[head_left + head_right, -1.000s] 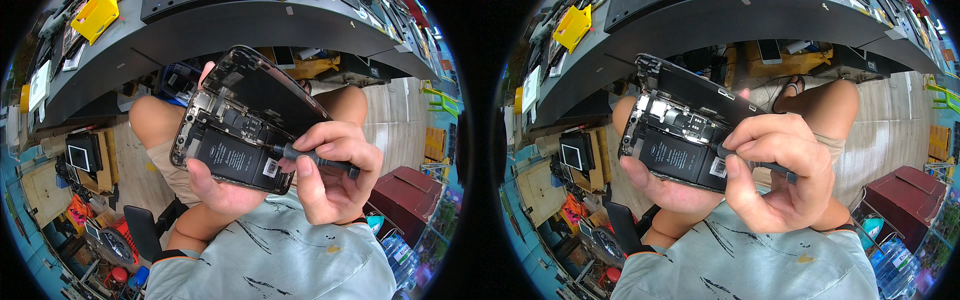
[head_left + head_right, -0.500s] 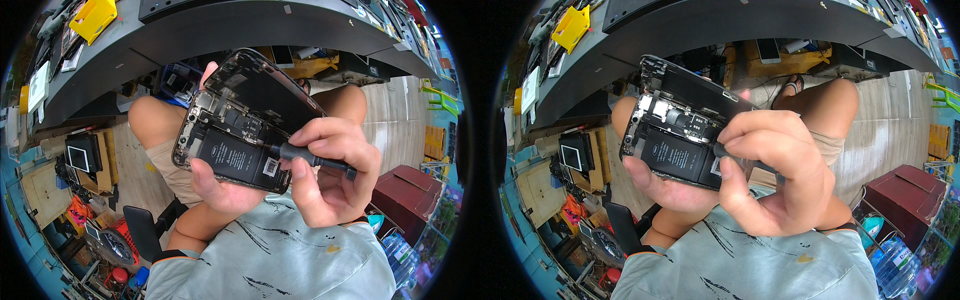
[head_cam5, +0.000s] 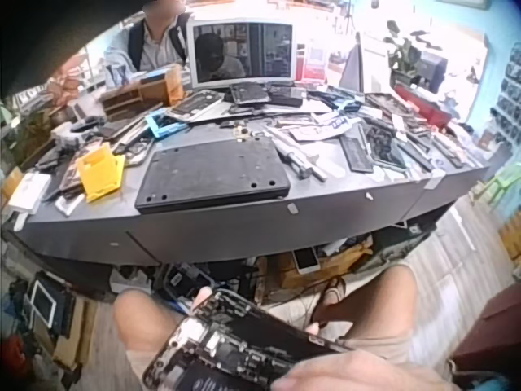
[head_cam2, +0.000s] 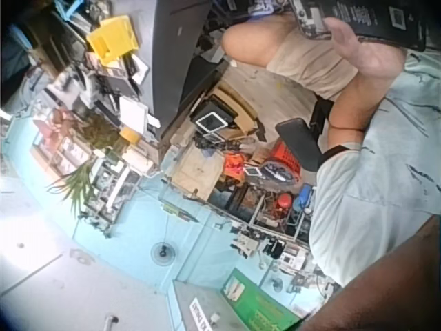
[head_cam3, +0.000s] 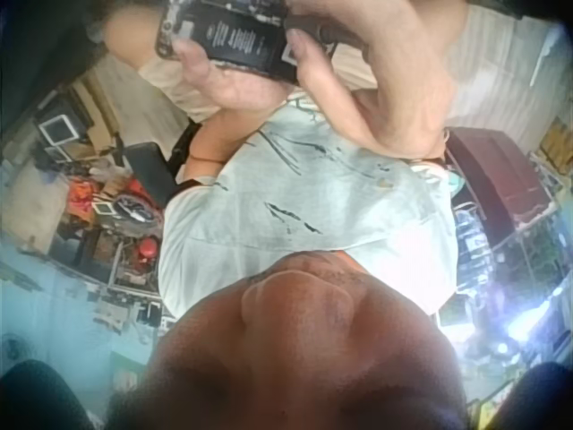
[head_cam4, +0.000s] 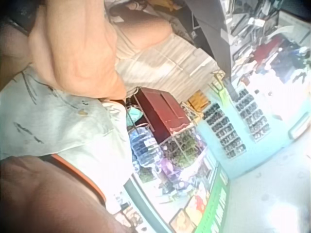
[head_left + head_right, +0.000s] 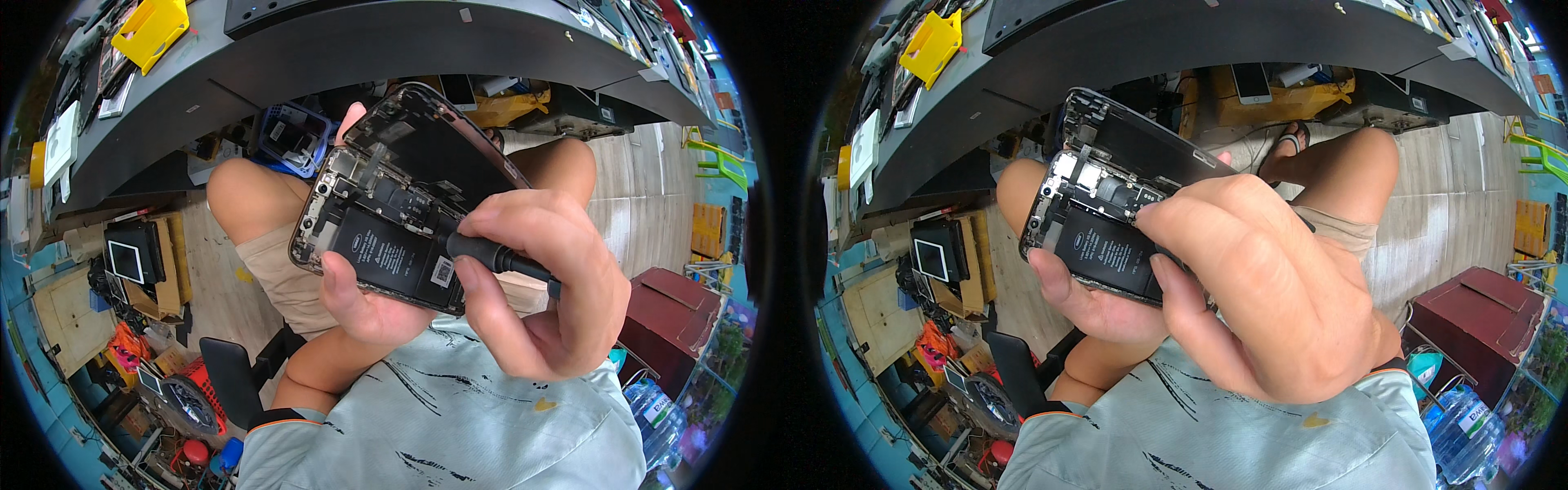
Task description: The person uses a screwdriver to remove screws from the internal frame of a disassembled smartphone. They then connect a charging cable to the device and interact with the screen.
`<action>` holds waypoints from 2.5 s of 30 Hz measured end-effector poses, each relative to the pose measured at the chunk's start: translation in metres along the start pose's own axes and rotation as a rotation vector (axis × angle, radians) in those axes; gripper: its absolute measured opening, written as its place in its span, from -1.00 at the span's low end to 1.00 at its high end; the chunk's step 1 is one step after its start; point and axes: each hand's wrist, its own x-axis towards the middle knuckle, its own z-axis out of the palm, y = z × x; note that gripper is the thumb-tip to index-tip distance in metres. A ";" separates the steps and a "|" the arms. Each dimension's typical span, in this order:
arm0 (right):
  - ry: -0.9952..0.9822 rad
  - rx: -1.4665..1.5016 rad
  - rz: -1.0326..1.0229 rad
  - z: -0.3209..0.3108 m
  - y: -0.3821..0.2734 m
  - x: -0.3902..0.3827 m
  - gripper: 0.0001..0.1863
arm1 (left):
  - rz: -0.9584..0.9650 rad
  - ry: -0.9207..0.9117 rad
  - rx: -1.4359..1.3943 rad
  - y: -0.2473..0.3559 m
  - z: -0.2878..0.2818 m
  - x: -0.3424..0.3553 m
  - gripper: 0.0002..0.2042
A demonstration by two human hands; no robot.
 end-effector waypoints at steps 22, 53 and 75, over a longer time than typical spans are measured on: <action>0.281 -0.369 0.165 0.013 0.001 -0.019 -0.64 | -0.025 0.022 0.497 -0.044 -0.030 0.016 -0.19; 0.253 -0.346 0.206 -0.004 0.002 -0.046 -0.66 | 0.381 0.171 0.933 -0.052 -0.045 0.001 -0.44; 0.389 0.301 0.288 -0.005 0.015 -0.073 -0.35 | -0.049 0.251 0.212 0.007 -0.018 0.010 -0.11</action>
